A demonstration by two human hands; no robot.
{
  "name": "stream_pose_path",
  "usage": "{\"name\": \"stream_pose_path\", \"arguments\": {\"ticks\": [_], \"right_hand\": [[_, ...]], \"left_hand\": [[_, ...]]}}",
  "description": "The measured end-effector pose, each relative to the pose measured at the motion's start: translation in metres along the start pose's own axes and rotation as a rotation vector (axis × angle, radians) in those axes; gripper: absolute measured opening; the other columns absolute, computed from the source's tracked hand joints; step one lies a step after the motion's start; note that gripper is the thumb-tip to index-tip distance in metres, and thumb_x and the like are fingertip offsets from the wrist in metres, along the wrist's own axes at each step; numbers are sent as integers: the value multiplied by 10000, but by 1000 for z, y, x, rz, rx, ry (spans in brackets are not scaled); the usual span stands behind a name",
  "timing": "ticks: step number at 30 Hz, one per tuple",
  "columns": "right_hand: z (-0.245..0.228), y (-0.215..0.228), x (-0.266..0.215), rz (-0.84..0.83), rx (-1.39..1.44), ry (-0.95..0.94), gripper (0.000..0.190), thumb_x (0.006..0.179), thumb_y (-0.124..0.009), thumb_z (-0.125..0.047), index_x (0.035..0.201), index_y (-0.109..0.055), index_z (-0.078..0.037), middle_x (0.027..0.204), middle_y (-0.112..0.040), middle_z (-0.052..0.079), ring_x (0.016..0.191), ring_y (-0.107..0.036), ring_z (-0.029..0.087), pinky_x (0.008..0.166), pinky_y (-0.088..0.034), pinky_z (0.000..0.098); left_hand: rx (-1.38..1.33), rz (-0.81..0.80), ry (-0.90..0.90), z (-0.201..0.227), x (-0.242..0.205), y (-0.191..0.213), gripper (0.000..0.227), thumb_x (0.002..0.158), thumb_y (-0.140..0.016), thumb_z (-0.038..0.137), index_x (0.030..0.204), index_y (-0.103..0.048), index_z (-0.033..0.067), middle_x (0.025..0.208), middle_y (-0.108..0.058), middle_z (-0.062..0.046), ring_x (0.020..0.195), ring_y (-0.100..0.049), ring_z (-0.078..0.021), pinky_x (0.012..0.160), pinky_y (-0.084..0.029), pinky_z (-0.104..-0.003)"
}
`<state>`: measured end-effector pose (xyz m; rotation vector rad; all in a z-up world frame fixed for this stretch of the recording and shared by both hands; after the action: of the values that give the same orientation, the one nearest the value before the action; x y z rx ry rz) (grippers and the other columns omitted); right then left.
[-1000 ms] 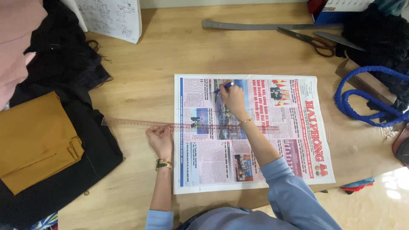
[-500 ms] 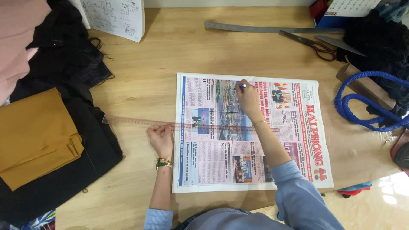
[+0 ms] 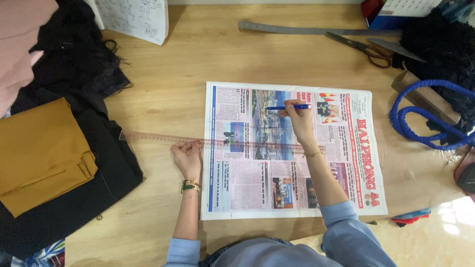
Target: The person uses a ruler and a pen to measure and draw lines on a newspaper spread on a wooden table. They adjust the ruler and mark multiple lines across the paper. Later, they open a drawer under the table and place the pen inside.
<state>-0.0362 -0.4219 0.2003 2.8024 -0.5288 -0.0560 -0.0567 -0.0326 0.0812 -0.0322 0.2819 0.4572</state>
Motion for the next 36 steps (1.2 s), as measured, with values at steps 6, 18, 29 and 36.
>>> {"name": "stream_pose_path", "arguments": {"ticks": [6,18,29,36], "right_hand": [[14,-29,-6,-103,-197,-7,114,998,-635,-167,1028,-718,-96,800,-759,139,781,-756,237,770,-558,363],[23,-10,19,58,-582,265,160,1009,-651,-237,965,-694,-89,744,-718,191,764,-713,447,700,-537,526],[-1,7,-26,-126,93,-65,272,1079,-578,-319,1186,-672,-86,995,-760,144,1031,-726,230,989,-516,404],[-2,-63,-20,-122,122,1,217,921,-767,-93,1117,-695,-34,947,-745,138,904,-716,205,883,-539,349]], "left_hand": [[49,-5,-20,-2,5,-3,372,830,-720,12,1074,-440,18,861,-724,-164,677,-717,-146,585,-614,-208],[40,-3,2,-7,6,-4,377,837,-706,-5,1082,-422,29,882,-736,-161,707,-737,-179,597,-629,-236],[-340,-163,313,60,0,-13,240,909,-688,72,1126,-585,69,933,-701,-103,816,-744,-187,729,-654,-285],[-351,-153,283,36,59,-8,198,887,-696,27,1010,-554,90,932,-710,-134,831,-762,-238,759,-663,-372]]}}
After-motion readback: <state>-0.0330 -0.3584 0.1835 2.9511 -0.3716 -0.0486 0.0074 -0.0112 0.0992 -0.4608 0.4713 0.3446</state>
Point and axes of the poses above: each hand's wrist, its own x-axis towards the middle knuckle, its own y-axis out of the back of the hand, z = x × y, the point moved 5 cm from there along x, towards the middle knuckle
